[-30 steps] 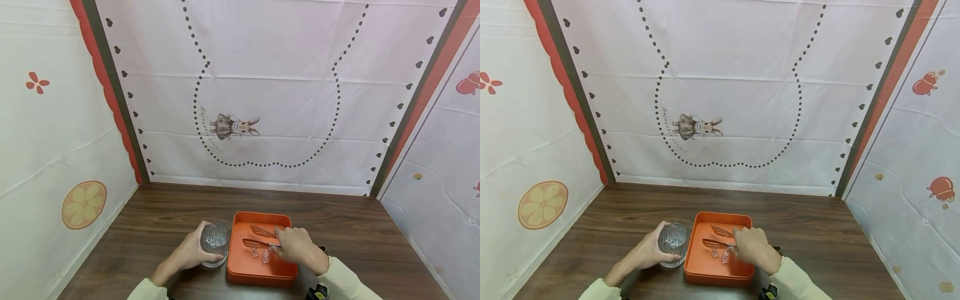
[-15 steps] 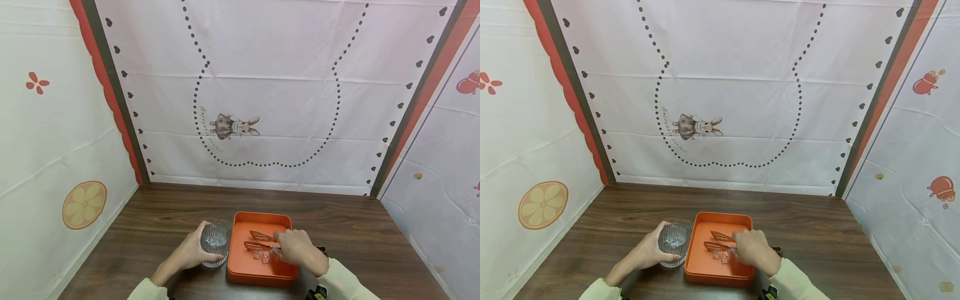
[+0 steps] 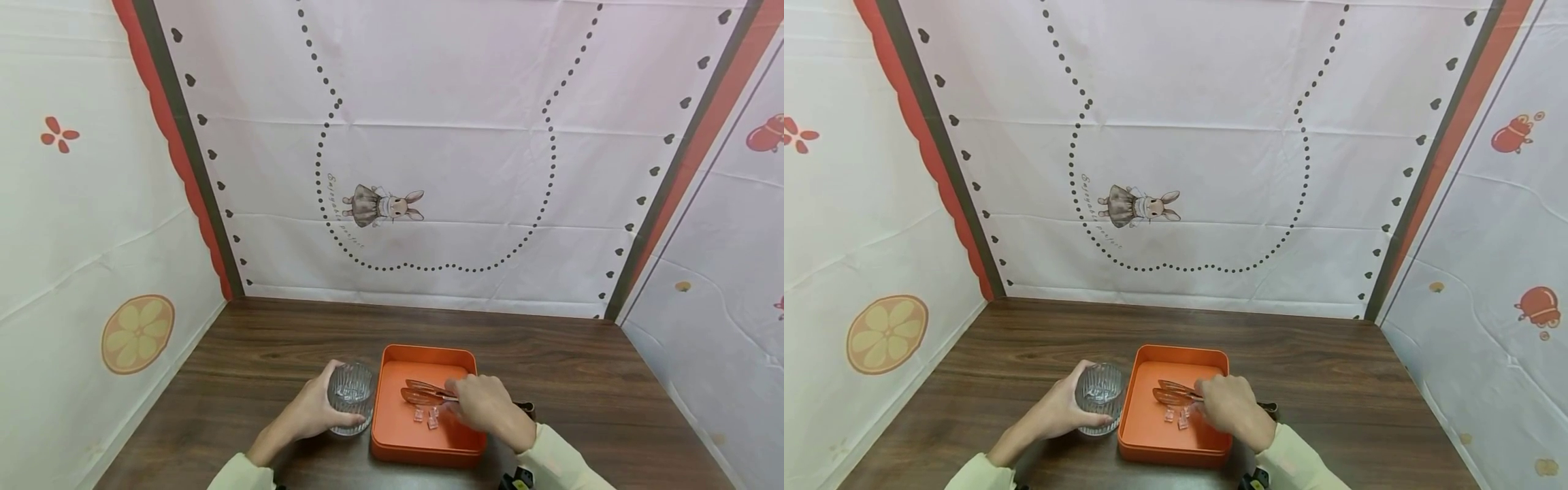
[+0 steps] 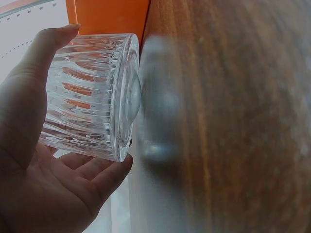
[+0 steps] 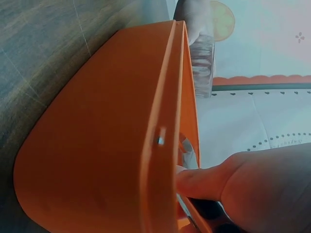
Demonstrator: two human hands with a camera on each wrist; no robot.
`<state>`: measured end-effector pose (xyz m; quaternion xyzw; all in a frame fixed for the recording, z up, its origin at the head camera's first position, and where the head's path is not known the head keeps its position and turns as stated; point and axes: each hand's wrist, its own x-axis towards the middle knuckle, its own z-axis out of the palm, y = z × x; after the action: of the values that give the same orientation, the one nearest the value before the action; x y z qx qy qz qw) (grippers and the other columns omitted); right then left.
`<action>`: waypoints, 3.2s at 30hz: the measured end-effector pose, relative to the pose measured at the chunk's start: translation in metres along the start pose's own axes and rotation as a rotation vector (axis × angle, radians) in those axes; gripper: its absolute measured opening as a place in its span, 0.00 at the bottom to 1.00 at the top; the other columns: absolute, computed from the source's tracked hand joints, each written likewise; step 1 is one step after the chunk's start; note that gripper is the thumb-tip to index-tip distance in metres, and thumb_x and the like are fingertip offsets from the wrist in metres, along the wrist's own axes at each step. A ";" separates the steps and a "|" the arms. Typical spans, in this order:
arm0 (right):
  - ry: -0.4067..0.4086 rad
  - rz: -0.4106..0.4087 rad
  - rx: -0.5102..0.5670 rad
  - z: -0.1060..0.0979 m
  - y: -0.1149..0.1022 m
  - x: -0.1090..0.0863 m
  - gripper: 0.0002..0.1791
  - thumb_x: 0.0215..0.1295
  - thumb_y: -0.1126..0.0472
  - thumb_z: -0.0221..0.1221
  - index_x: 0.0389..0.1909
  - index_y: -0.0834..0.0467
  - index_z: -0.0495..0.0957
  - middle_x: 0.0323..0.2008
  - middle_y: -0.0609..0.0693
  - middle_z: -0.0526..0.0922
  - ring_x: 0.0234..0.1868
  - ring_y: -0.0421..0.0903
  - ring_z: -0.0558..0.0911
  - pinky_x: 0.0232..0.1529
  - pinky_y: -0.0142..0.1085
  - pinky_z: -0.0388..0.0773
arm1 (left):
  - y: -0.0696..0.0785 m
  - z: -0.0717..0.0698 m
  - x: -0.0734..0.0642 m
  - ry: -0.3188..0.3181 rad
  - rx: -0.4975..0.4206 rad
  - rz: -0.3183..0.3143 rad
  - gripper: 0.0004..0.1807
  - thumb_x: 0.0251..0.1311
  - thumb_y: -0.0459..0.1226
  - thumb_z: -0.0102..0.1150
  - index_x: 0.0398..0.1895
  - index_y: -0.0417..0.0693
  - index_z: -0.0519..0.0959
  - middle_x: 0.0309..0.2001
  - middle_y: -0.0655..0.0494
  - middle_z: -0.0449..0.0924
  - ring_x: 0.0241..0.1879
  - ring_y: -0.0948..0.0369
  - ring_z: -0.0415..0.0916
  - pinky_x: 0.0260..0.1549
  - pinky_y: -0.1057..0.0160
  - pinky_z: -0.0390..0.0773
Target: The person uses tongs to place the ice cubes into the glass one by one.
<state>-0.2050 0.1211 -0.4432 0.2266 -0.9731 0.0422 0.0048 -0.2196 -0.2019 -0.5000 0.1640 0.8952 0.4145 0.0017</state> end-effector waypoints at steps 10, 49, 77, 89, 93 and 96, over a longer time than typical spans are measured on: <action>0.013 -0.002 0.046 0.004 0.002 0.000 0.16 0.61 0.50 0.67 0.22 0.47 0.70 0.15 0.40 0.60 0.16 0.39 0.63 0.18 0.36 0.57 | 0.000 0.000 0.000 0.002 0.005 -0.004 0.52 0.32 0.55 0.83 0.61 0.49 0.64 0.41 0.54 0.80 0.38 0.61 0.77 0.38 0.60 0.77; 0.028 -0.040 -0.002 0.009 0.004 0.000 0.12 0.64 0.48 0.64 0.28 0.48 0.73 0.16 0.41 0.68 0.16 0.41 0.67 0.18 0.38 0.65 | -0.001 0.000 0.000 -0.004 -0.009 0.000 0.51 0.33 0.55 0.82 0.61 0.48 0.65 0.41 0.54 0.80 0.38 0.60 0.77 0.38 0.60 0.77; 0.057 -0.091 0.011 0.006 0.006 -0.002 0.13 0.66 0.47 0.62 0.28 0.48 0.72 0.16 0.42 0.69 0.16 0.41 0.69 0.16 0.37 0.64 | -0.002 0.001 -0.002 0.001 -0.004 -0.006 0.52 0.33 0.55 0.82 0.61 0.49 0.64 0.41 0.54 0.80 0.38 0.61 0.77 0.39 0.60 0.77; 0.086 -0.082 0.016 -0.010 0.005 0.005 0.12 0.67 0.46 0.61 0.29 0.48 0.74 0.16 0.41 0.69 0.18 0.42 0.73 0.18 0.39 0.68 | -0.003 0.001 -0.001 -0.002 0.000 -0.002 0.52 0.33 0.56 0.82 0.61 0.50 0.64 0.41 0.54 0.80 0.39 0.61 0.78 0.39 0.59 0.77; 0.094 -0.081 0.027 -0.021 0.005 0.005 0.11 0.67 0.46 0.61 0.31 0.48 0.75 0.15 0.39 0.66 0.17 0.38 0.69 0.17 0.36 0.65 | -0.003 0.001 -0.002 0.002 0.006 0.008 0.51 0.34 0.56 0.82 0.61 0.50 0.64 0.41 0.54 0.80 0.39 0.61 0.77 0.38 0.59 0.77; 0.110 -0.088 0.009 -0.029 0.005 0.006 0.12 0.68 0.45 0.60 0.32 0.48 0.75 0.14 0.39 0.66 0.16 0.37 0.68 0.17 0.35 0.64 | -0.003 0.001 -0.002 0.006 0.010 0.009 0.51 0.33 0.56 0.82 0.60 0.51 0.64 0.41 0.55 0.80 0.39 0.62 0.77 0.39 0.59 0.77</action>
<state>-0.2127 0.1255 -0.4150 0.2665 -0.9602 0.0586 0.0591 -0.2187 -0.2034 -0.5035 0.1668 0.8965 0.4104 -0.0036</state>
